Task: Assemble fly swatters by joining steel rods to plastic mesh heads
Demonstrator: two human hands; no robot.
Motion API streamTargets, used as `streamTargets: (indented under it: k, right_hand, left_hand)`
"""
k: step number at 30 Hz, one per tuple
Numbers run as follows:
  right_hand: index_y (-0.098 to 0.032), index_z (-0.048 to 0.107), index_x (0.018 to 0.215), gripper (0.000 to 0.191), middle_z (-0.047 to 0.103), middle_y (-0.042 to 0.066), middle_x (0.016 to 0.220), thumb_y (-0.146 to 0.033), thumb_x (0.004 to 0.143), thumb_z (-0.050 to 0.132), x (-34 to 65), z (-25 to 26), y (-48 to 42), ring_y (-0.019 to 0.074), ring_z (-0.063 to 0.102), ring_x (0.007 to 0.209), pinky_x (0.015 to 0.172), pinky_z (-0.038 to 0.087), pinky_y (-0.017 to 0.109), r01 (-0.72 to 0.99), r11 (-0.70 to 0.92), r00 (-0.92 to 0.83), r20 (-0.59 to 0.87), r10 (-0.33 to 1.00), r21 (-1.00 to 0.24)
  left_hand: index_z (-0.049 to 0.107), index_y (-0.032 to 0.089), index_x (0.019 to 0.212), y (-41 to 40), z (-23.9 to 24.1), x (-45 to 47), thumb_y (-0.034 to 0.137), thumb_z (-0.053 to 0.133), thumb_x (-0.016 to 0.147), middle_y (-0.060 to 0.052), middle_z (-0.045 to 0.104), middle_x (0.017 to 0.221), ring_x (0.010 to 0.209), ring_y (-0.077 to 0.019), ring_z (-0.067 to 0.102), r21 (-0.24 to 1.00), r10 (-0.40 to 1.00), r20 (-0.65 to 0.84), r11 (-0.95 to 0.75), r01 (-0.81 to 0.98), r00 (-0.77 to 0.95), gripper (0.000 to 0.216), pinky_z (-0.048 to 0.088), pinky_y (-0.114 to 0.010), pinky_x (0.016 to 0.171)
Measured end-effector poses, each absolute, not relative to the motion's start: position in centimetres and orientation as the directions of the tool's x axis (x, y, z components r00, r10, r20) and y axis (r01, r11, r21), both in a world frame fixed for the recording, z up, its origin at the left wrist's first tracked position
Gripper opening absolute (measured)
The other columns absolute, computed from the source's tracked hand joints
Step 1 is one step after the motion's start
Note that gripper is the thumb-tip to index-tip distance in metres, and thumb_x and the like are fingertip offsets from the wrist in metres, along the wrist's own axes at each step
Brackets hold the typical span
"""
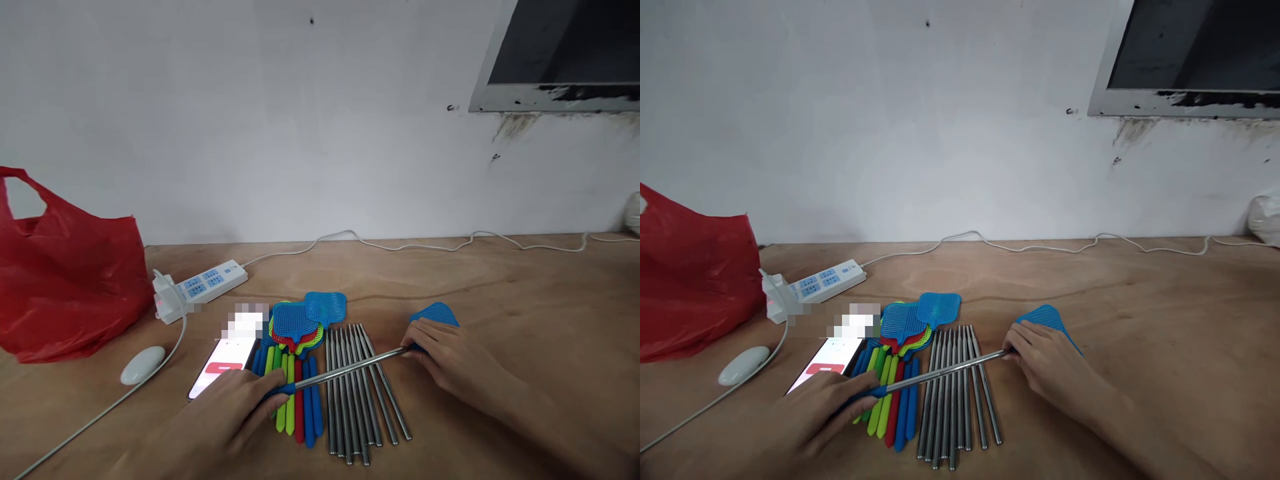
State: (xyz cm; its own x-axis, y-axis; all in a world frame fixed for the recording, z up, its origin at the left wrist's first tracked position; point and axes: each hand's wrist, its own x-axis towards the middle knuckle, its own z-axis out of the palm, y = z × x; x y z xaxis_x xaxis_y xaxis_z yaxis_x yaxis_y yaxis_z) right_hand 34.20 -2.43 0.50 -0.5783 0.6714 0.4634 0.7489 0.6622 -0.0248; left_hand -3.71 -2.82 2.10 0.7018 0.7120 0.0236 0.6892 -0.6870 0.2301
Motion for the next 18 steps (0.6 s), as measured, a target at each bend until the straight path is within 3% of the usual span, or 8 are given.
streamTargets:
  k: [7, 11, 15, 18]
  right_hand:
    - [-0.019, 0.055, 0.084, 0.020, 0.064, 0.002, 0.077, -0.005, 0.094, 0.044, 31.1, 0.8, -3.1, 0.0176, 0.061, 0.067, 0.060, 0.046, 0.030, 0.714, 0.698, -0.591, 0.488, 0.642, -0.052]
    - [-0.019, 0.053, 0.079, 0.023, 0.062, 0.004, 0.073, -0.004, 0.092, 0.044, 27.5, 0.0, -3.7, 0.0191, 0.058, 0.064, 0.054, 0.043, 0.030, 0.653, 0.757, -0.663, 0.492, 0.564, 0.013]
    - [-0.019, 0.055, 0.084, 0.017, 0.063, 0.003, 0.076, -0.007, 0.094, 0.048, 26.8, -0.8, -3.7, 0.0182, 0.061, 0.066, 0.057, 0.045, 0.029, 0.672, 0.736, -0.605, 0.508, 0.613, -0.086]
    - [-0.019, 0.056, 0.088, 0.015, 0.066, 0.004, 0.080, -0.009, 0.095, 0.047, 27.3, -0.8, -3.8, 0.0194, 0.064, 0.069, 0.059, 0.047, 0.030, 0.677, 0.730, -0.605, 0.498, 0.621, -0.088]
  left_hand:
    - [0.058, 0.023, 0.105, -2.4, 2.1, -2.2, 0.041, 0.021, 0.108, -0.001, 0.063, 0.073, 0.059, -0.0201, 0.058, 0.271, 0.682, 0.025, -0.708, 0.652, 0.731, 0.042, 0.033, -0.028, 0.054]
    - [0.057, 0.021, 0.095, -2.5, 2.3, -0.1, 0.039, 0.021, 0.108, -0.004, 0.067, 0.073, 0.056, -0.0227, 0.061, 0.228, 0.632, -0.027, -0.751, 0.620, 0.775, 0.043, 0.030, -0.031, 0.051]
    - [0.058, 0.020, 0.097, -2.4, 2.0, 0.6, 0.039, 0.022, 0.108, -0.004, 0.068, 0.073, 0.059, -0.0237, 0.063, 0.217, 0.648, -0.009, -0.743, 0.634, 0.762, 0.042, 0.032, -0.031, 0.051]
    - [0.057, 0.020, 0.096, -2.6, 1.7, 0.6, 0.039, 0.021, 0.108, -0.003, 0.066, 0.071, 0.058, -0.0235, 0.062, 0.200, 0.664, -0.011, -0.731, 0.653, 0.747, 0.042, 0.031, -0.030, 0.050]
